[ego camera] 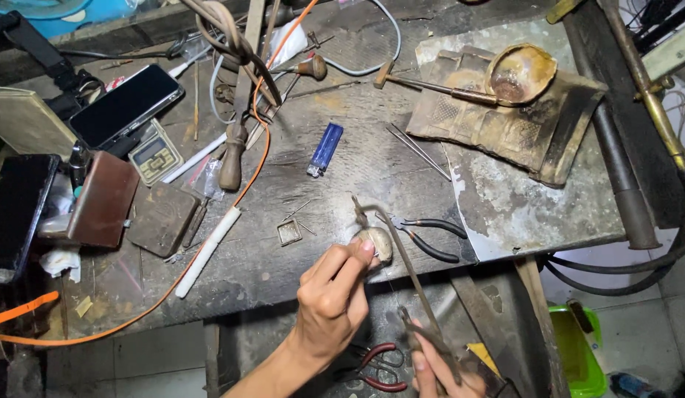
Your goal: Sawing a small metal piece using a jeweler's saw on a workbench
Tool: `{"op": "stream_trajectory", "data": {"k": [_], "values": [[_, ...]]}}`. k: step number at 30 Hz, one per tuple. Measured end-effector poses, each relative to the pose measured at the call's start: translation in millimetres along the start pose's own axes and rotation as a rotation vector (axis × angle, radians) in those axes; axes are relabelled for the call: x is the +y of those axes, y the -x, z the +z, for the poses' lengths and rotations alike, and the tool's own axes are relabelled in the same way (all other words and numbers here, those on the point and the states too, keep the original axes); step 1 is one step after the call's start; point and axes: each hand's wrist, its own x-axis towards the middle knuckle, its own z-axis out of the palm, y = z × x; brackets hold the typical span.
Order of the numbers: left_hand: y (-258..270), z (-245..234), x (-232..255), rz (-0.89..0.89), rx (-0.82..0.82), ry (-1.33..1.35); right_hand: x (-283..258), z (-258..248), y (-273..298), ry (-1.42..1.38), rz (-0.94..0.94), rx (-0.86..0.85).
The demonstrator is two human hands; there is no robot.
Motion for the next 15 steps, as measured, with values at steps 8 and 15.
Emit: {"op": "stream_trajectory", "data": {"k": [8, 15], "values": [[-3, -1, 2, -0.008, 0.005, -0.075, -46, -2, -41, -0.348, 0.283, 0.126], [-17, -16, 6, -0.262, 0.014, 0.049, -25, -5, -28, -0.338, 0.314, 0.292]]}}
